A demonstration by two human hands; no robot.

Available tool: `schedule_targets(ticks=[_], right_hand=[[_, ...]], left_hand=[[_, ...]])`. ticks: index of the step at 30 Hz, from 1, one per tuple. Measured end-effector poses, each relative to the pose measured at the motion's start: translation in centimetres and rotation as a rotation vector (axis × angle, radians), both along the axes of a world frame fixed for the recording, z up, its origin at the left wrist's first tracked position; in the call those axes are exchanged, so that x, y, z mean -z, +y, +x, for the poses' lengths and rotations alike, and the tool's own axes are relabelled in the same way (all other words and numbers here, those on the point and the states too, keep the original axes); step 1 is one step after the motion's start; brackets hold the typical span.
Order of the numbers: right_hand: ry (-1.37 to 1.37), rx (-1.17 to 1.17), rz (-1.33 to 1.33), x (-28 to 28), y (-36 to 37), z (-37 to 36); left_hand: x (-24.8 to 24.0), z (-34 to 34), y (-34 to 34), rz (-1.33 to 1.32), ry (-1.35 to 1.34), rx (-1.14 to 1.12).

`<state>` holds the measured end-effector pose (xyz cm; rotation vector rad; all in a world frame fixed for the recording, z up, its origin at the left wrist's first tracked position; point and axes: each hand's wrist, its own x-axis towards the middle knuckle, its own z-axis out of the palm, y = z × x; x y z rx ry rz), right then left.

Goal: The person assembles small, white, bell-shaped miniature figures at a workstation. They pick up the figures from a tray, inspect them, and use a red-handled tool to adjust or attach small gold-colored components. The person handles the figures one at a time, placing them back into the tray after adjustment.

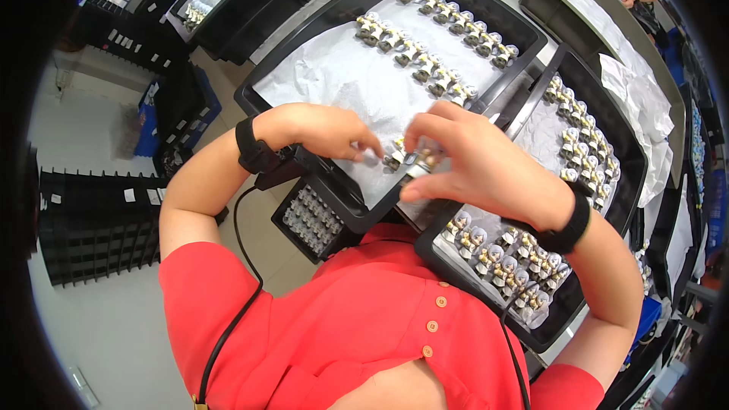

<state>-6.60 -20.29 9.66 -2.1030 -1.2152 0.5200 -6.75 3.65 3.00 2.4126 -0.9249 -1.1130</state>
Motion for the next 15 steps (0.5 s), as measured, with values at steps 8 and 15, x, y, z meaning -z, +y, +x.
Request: schedule_targets(ticks=[8,15], right_hand=[[0.045,-0.286,-0.382,5.1,7.3,0.5],[0.157,-0.299,-0.635,6.8,9.3,0.7]], left_hand=[[0.1,1.0,1.5,0.263,0.179,0.145],[-0.4,0.0,2.0,0.176,0.08,0.1]])
